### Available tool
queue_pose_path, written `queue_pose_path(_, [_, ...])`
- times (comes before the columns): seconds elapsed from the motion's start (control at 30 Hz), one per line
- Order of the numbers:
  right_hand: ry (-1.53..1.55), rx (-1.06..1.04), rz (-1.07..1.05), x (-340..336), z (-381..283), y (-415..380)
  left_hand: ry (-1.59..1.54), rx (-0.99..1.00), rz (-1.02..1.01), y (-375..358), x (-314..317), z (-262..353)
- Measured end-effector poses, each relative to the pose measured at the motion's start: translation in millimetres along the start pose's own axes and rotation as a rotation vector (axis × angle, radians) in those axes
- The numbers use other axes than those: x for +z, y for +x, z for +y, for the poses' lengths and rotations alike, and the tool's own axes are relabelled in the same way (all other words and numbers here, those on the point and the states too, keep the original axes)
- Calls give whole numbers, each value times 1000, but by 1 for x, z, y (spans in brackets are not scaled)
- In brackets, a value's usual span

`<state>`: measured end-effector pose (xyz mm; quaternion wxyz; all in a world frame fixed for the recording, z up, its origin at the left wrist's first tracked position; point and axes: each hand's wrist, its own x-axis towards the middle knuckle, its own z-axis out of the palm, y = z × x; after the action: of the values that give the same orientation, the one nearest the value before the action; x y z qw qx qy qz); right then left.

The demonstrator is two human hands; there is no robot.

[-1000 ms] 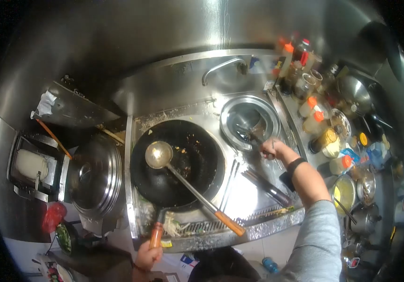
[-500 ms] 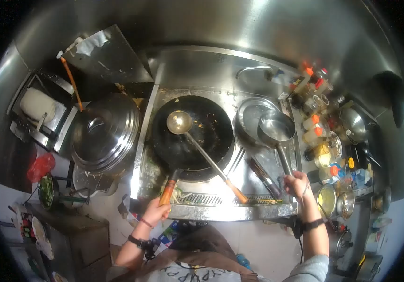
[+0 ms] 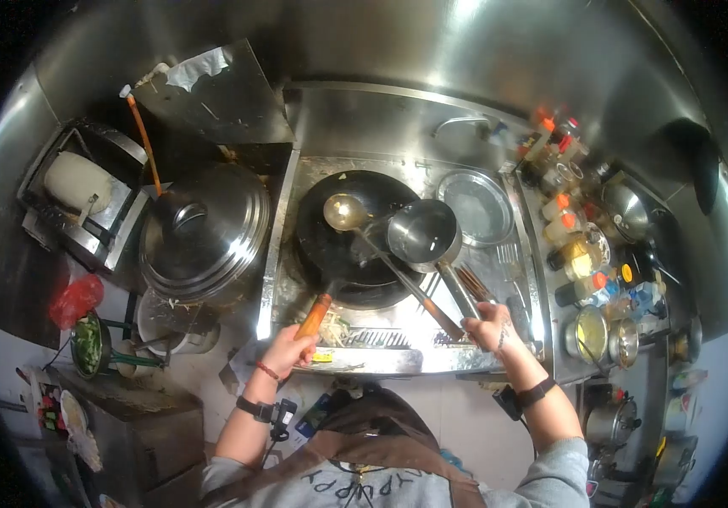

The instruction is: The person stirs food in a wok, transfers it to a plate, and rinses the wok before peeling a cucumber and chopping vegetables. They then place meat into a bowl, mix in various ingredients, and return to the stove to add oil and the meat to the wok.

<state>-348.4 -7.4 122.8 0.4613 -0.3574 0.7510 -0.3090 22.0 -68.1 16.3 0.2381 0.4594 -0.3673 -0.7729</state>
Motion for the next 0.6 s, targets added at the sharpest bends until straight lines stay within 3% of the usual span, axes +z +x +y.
queue_pose_path(0.07, [-266,-99,46,0,1,6,31,141,72,-9,-5,-3])
queue_pose_path(0.17, [-456,-147,137,-3,9,18,7,182,29,-30,-17,-13])
queue_pose_path(0.37, [-657,-273,261,-2,-1,18,-8,53,92,-55,-43,-55])
queue_pose_path(0.43, [-692,-408,338,-5,9,28,-5,19,104,-57,-40,-62])
queue_pose_path(0.47, [-689,-407,339,-10,12,34,-12,-12,94,-56,-37,-64])
queue_pose_path(0.57, [-49,-92,54,-28,16,55,5,-73,41,-50,-8,-58])
queue_pose_path(0.6, [-47,-94,51,-37,18,63,30,-102,-10,-46,5,-54])
